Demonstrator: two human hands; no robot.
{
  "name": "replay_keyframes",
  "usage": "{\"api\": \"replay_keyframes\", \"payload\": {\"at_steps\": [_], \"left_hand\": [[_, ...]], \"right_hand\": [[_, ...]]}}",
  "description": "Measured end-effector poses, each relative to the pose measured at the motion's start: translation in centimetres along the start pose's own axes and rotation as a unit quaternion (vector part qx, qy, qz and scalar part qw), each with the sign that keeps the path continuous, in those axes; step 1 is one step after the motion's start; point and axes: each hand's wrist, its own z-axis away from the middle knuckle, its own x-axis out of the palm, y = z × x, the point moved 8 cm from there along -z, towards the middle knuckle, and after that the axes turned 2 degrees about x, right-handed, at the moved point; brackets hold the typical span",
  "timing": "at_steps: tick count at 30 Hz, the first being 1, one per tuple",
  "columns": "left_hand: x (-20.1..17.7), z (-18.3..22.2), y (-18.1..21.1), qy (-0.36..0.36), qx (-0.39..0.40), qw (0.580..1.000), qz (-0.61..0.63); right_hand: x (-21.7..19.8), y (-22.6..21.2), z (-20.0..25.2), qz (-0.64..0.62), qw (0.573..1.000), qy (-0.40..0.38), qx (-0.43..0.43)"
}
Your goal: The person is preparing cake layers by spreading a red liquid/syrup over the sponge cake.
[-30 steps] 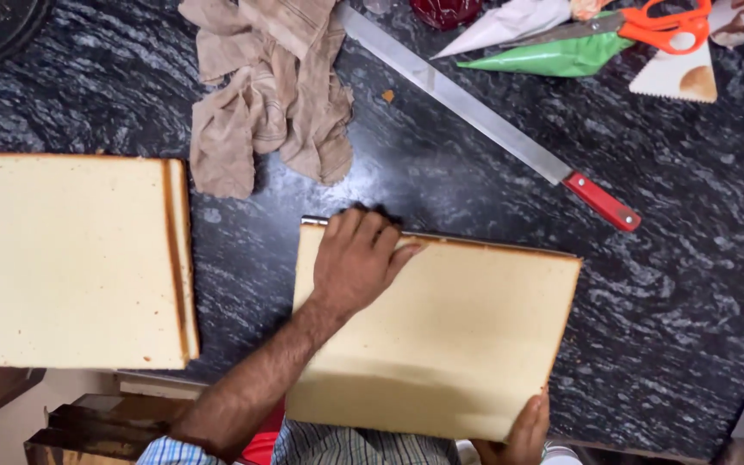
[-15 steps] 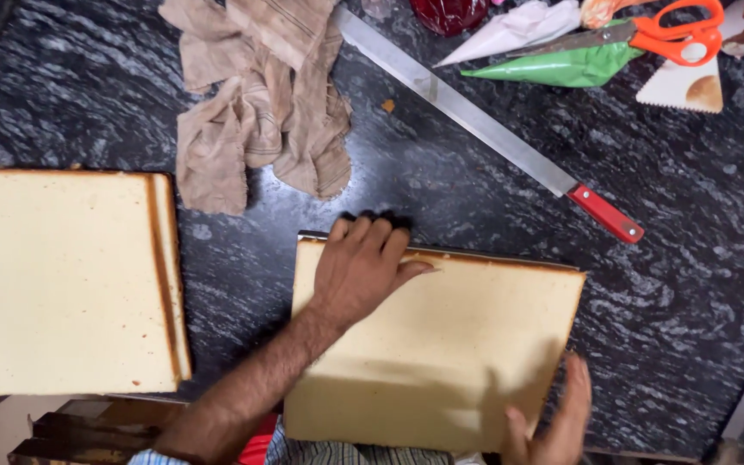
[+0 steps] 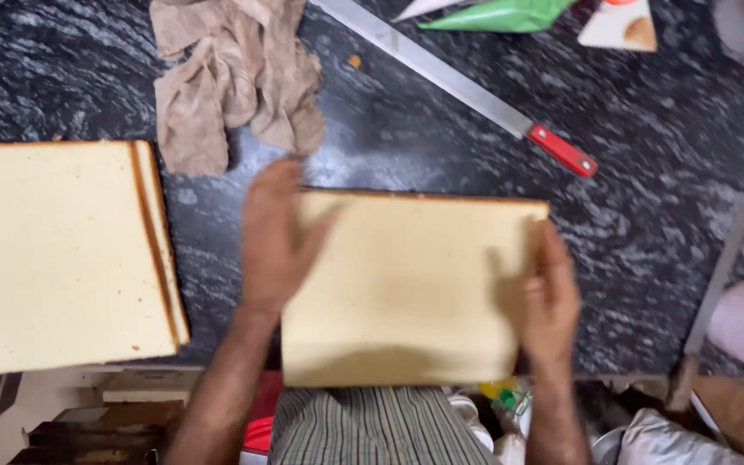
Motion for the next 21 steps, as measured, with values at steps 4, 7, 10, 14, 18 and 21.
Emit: {"api": "replay_keyframes", "payload": {"at_steps": [4,7,10,14,18,21], "left_hand": [[0.8,7.0,-2.8,0.015,-0.118,0.987,0.111],[2.9,8.6,-2.8,0.003,-0.117,0.984,0.136],[3.3,8.0,-3.5,0.016,-0.114,0.967,0.226],[4.0,8.3,-5.4,0.034,-0.117,0.938,0.323],[2.6,8.7,-2.5,0.003,-0.155,0.947,0.28],[3.2,10.7,-4.1,0.001,-0.173,0.937,0.302]], "right_hand": [[-1.8,5.1,0.6,-0.172,0.984,0.042,-0.021],[0.2,6.3,-0.2,-0.061,0.994,0.001,-0.089],[-0.8,7.1,-1.9,-0.141,0.986,-0.035,-0.083],[-3.4,7.9,-4.7,-0.369,0.929,0.022,0.018],[-2.7,7.6,-3.0,-0.186,0.973,-0.053,-0.13],[-2.0,9.5,-0.3,-0.453,0.887,-0.092,-0.008]]}}
